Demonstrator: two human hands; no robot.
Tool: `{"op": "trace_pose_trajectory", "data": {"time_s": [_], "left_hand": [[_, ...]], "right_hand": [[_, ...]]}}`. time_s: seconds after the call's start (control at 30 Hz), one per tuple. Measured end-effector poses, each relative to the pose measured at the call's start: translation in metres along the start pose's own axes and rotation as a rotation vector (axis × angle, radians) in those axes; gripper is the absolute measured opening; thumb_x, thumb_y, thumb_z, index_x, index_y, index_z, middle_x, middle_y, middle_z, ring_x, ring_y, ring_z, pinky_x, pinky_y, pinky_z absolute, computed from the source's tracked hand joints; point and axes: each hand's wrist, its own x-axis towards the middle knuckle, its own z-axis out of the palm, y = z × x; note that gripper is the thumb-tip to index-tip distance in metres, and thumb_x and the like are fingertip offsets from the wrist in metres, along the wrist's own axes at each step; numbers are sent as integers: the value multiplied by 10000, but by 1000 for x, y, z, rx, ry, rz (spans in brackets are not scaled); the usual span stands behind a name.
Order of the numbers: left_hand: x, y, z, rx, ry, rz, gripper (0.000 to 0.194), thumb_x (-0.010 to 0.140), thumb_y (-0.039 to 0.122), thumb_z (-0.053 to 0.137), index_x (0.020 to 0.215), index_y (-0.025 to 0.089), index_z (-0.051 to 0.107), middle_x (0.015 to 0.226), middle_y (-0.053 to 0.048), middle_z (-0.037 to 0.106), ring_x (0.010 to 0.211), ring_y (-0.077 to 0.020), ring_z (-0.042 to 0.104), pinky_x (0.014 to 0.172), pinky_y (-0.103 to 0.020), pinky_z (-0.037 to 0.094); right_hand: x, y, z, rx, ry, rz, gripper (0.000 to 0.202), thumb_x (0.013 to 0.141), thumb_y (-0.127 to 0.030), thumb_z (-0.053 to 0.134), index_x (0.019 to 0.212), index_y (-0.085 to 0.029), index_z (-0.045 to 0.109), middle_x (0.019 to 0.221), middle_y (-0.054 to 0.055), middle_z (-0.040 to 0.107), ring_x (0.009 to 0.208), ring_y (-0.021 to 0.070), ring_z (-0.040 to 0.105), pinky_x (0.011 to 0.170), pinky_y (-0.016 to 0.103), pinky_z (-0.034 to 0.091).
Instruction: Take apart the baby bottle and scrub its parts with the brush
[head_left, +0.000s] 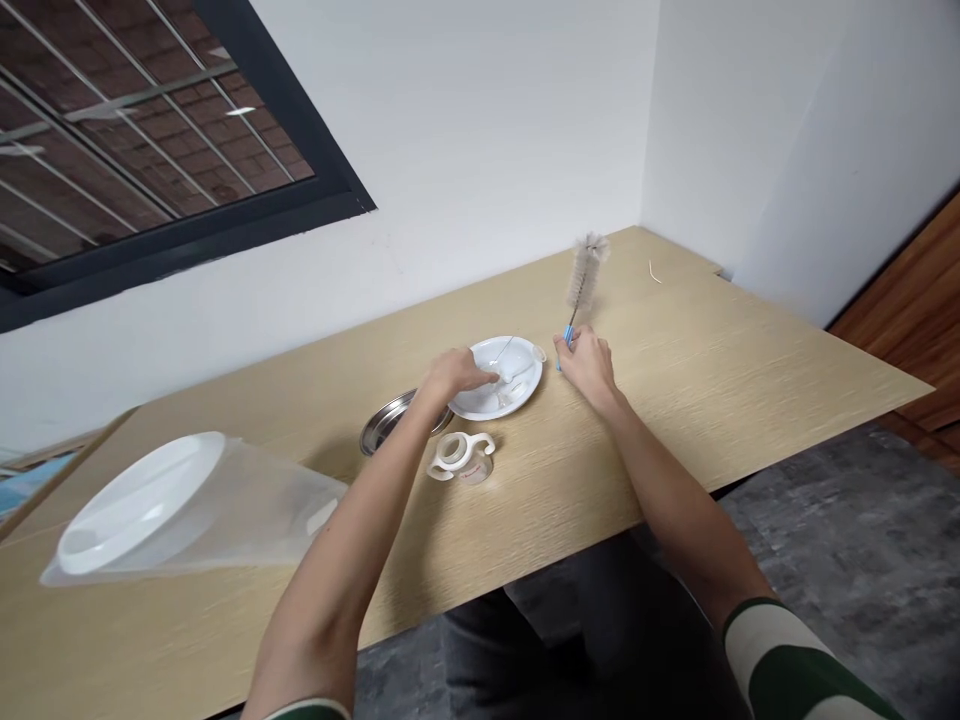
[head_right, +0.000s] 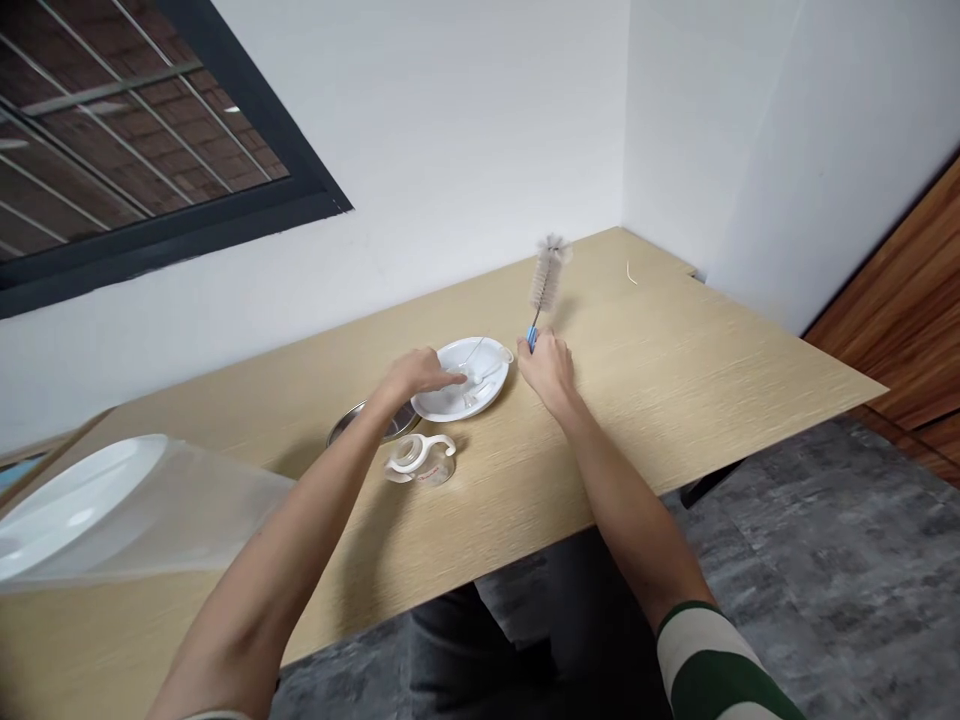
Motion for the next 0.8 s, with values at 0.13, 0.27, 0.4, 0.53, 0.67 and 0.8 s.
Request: {"op": "trace_pose_trajectory", "data": {"time_s": [0.13, 0.27, 0.4, 0.53, 0.67, 0.8], "left_hand": [[-20, -8, -34, -3, 68, 15, 424, 578, 521, 855, 521, 217, 565, 444, -40, 531, 530, -227, 590, 558, -328, 420], [-59, -25, -51, -421, 183, -22, 466, 591, 453, 878, 884, 165, 658, 846, -98, 733, 767, -221, 692, 691, -325, 551], [-88, -49, -36, -806, 332, -39, 598, 552, 396, 913, 1021, 166, 620, 1023, -102, 727, 919, -225, 727, 872, -377, 592], [-99, -67, -17, -926, 517, 6, 616, 523, 381, 933, 1004, 186, 601, 1145, -105, 697, 1006, -251, 735, 970, -426, 583], [-109, -80, -8, -981, 559, 12, 684, 514, 341, 951, 1076, 195, 590, 1204, -125, 683, 1017, -252, 737, 961, -430, 594], [-120, -92, -7, -1007, 469, -84, 713, 526, 344, 954, 1118, 186, 588, 1151, -121, 711, 1006, -255, 744, 940, -433, 602]], "right_hand": [[2, 0, 7, 228, 30, -11, 270, 982, -457, 472, 1038, -206, 556, 935, 101, 746, 930, 236, 718, 815, 333, 517], [0, -1, 15, 414, 24, -16, 287, 979, -484, 476, 1075, -214, 499, 983, 80, 736, 846, 192, 711, 731, 300, 519], [-8, -6, 16, 453, 19, -69, 274, 978, -470, 462, 1094, -221, 471, 1046, 98, 733, 932, 202, 709, 766, 304, 523], [-17, -13, 12, 417, -53, -167, 231, 972, -383, 458, 1141, -226, 439, 1015, 89, 745, 962, 216, 710, 857, 330, 507], [-24, -16, 13, 337, -159, -248, 321, 960, -444, 484, 1181, -213, 490, 946, 71, 750, 855, 222, 698, 798, 317, 492], [-32, -17, 13, 154, -230, -325, 435, 996, -555, 382, 1085, -226, 652, 901, 49, 740, 813, 204, 666, 735, 280, 446]]}}
